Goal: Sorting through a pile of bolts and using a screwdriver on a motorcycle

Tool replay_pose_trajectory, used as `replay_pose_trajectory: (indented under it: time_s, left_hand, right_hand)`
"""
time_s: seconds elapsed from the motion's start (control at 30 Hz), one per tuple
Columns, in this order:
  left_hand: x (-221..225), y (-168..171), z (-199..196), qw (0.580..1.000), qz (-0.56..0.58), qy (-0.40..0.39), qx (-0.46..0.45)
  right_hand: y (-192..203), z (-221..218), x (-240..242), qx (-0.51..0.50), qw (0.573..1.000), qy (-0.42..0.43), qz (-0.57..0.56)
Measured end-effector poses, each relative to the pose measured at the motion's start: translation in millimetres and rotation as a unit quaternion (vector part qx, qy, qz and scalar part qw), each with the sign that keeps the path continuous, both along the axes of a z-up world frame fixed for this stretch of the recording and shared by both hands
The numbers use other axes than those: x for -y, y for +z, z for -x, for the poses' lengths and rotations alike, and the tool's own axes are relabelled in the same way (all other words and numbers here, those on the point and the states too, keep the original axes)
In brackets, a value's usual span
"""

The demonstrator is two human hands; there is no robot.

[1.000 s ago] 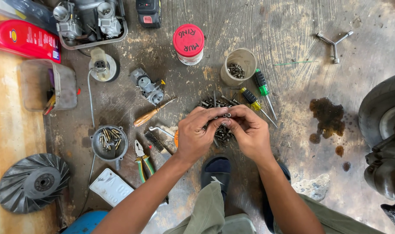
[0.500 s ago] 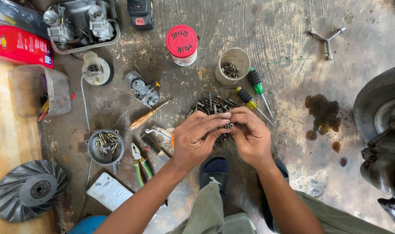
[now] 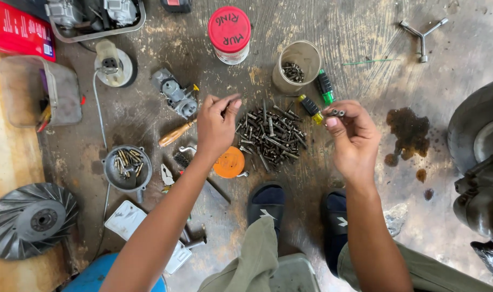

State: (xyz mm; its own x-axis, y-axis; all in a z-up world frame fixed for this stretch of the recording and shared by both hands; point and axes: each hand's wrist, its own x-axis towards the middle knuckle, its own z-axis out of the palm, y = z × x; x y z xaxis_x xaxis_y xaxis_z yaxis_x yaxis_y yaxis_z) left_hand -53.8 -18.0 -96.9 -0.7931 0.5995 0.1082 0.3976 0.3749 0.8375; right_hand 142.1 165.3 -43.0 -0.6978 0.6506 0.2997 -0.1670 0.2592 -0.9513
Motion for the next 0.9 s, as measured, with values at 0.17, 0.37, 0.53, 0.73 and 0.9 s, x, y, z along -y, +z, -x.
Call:
replay_pose_trajectory:
  time_s: [0.17, 0.37, 0.53, 0.73, 0.9]
  left_hand:
    - [14.2, -76.2, -2.3, 0.988, 0.133, 0.035, 0.068]
    - [18.9, -124.7, -5.2, 0.963, 0.229, 0.047, 0.133]
    - [17.0, -142.4, -4.6, 0.962, 0.239, 0.050, 0.120]
    - [16.7, -158.5, -6.4, 0.963, 0.238, 0.047, 0.120]
    - [6.3, -153.1, -18.2, 0.956, 0.258, -0.010, 0.141]
  right_hand:
    - [-20.2, -6.5, -3.6, 0.023, 0.998, -0.021, 0.045]
    - [-32.8, -6.8, -3.6, 0.044, 0.997, -0.034, 0.061]
    - [-43.6, -10.6, -3.8, 0.076, 0.994, -0.040, 0.069]
    - [-56.3, -14.2, -0.8, 0.114, 0.989, -0.054, 0.081]
    - [-60.3, -9.4, 1.8, 0.148, 0.985, -0.050, 0.078]
